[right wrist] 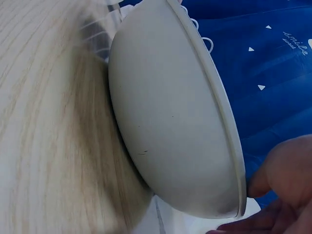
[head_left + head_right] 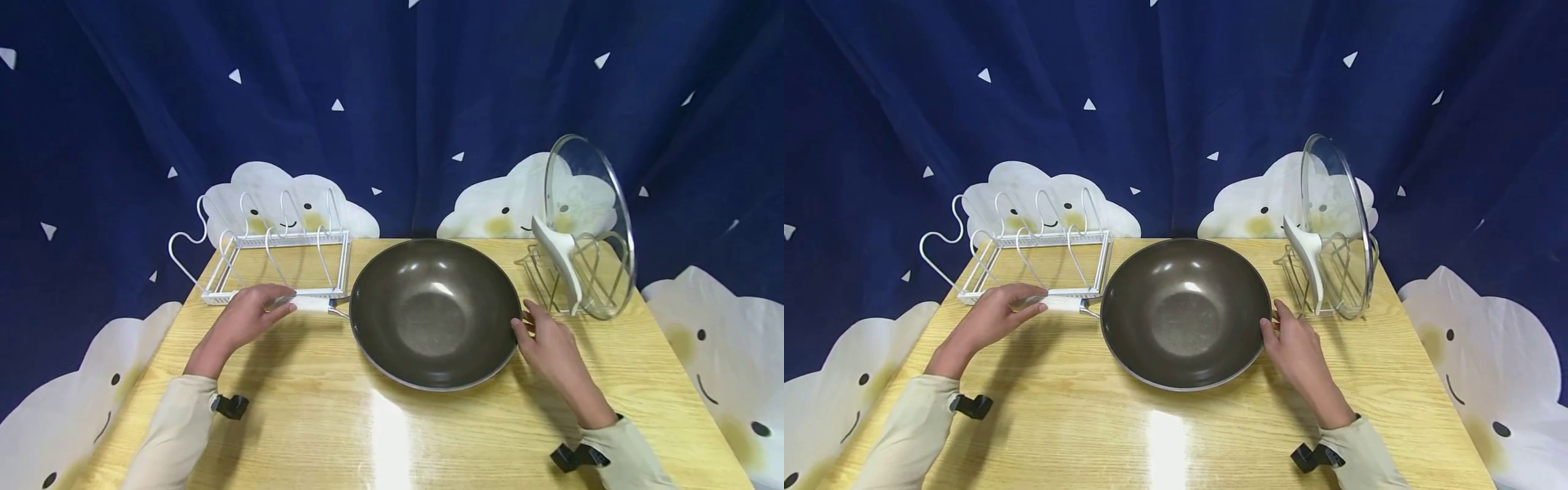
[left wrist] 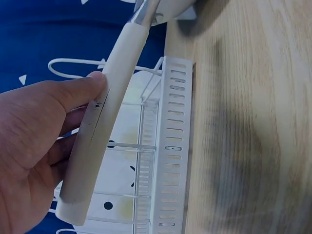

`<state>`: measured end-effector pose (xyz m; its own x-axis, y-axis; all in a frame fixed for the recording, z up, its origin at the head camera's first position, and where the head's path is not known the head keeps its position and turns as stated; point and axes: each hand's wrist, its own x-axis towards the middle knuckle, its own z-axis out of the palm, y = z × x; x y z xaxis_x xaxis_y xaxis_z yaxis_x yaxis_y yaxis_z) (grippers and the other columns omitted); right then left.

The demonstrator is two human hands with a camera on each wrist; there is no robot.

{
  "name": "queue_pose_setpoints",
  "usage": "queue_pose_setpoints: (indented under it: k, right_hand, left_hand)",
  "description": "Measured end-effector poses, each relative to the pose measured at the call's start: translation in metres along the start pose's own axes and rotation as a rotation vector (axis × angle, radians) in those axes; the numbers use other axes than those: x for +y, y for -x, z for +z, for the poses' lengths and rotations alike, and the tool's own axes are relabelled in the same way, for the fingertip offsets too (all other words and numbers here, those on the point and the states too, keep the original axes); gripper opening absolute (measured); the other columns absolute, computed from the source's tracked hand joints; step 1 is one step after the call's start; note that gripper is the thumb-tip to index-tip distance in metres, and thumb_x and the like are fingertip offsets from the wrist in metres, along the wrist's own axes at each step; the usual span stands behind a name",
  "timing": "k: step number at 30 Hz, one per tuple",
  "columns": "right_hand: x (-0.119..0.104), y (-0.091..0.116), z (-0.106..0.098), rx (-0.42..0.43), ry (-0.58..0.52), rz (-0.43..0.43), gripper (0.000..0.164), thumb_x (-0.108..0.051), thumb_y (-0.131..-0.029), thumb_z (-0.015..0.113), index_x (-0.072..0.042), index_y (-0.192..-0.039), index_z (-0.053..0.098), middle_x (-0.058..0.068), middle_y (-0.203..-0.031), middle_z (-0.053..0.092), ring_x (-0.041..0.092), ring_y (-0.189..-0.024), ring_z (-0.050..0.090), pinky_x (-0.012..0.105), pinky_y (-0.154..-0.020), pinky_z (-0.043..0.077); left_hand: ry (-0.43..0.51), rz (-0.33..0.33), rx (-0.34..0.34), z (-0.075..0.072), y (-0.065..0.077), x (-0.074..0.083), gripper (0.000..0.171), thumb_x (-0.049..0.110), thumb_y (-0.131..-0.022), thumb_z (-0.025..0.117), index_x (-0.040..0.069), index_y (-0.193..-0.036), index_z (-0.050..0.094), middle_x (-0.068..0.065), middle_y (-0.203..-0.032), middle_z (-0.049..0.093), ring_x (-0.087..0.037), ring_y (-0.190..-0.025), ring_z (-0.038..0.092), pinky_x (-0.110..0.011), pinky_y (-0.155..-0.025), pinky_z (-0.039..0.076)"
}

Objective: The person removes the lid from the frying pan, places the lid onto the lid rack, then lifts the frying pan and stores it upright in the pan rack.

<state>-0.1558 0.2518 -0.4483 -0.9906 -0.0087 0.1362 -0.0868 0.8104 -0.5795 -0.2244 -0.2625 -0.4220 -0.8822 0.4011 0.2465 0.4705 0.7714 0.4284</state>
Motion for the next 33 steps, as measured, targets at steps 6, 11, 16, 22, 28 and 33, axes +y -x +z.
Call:
queue_pose_setpoints:
  k: [6,11,16,22,28,33]
  right_hand:
    - [0.000,0.001,0.004,0.015,0.033,-0.002,0.051,-0.022,-0.106,0.053,0.013,-0.142,0.049,0.029,-0.111,0.072,0.048,-0.104,0.068,0.064,-0.090,0.048]
    - [0.000,0.001,0.006,0.029,0.039,-0.020,0.049,-0.018,-0.106,0.052,0.014,-0.142,0.048,0.026,-0.103,0.074,0.044,-0.085,0.070,0.058,-0.076,0.052]
    - [0.000,-0.001,0.007,0.021,0.034,-0.033,0.047,-0.013,-0.106,0.049,0.015,-0.143,0.045,0.031,-0.107,0.071,0.031,-0.063,0.062,0.048,-0.062,0.049]
    - [0.000,-0.007,0.006,0.026,0.052,-0.046,0.046,-0.013,-0.106,0.048,0.010,-0.146,0.047,0.033,-0.130,0.060,0.055,-0.105,0.064,0.066,-0.083,0.049]
    - [0.001,-0.015,0.006,0.034,0.063,-0.052,0.045,-0.011,-0.105,0.048,0.009,-0.145,0.049,0.034,-0.128,0.061,0.054,-0.103,0.065,0.066,-0.084,0.048]
    - [0.004,-0.023,0.005,0.027,0.088,-0.061,0.043,-0.011,-0.105,0.046,0.009,-0.143,0.051,0.035,-0.126,0.062,0.055,-0.105,0.064,0.068,-0.086,0.047]
  left_hand:
    - [-0.006,0.013,-0.014,-0.002,-0.003,-0.002,0.024,0.016,-0.094,0.075,0.002,-0.115,0.076,-0.017,-0.114,0.074,-0.033,-0.103,0.071,-0.054,-0.089,0.055]
    - [-0.002,0.010,-0.012,-0.002,-0.003,-0.003,0.023,0.015,-0.093,0.076,0.003,-0.112,0.077,-0.015,-0.110,0.076,-0.029,-0.096,0.072,-0.051,-0.085,0.056]
    - [0.006,0.018,-0.008,0.000,-0.001,-0.004,0.021,0.016,-0.093,0.076,0.004,-0.111,0.078,-0.013,-0.108,0.076,-0.023,-0.092,0.072,-0.048,-0.081,0.058]
    - [0.026,0.015,0.002,0.000,0.003,-0.004,0.020,0.016,-0.093,0.076,0.006,-0.110,0.078,-0.012,-0.106,0.077,-0.022,-0.091,0.072,-0.045,-0.078,0.058]
    - [0.028,-0.003,0.006,0.001,0.004,-0.002,0.020,0.016,-0.092,0.077,0.007,-0.109,0.079,-0.010,-0.104,0.077,-0.018,-0.088,0.071,-0.041,-0.075,0.058]
    - [0.032,-0.008,0.006,0.001,0.005,0.002,0.021,0.015,-0.090,0.078,0.006,-0.109,0.079,-0.011,-0.104,0.077,-0.018,-0.088,0.072,-0.040,-0.075,0.059]
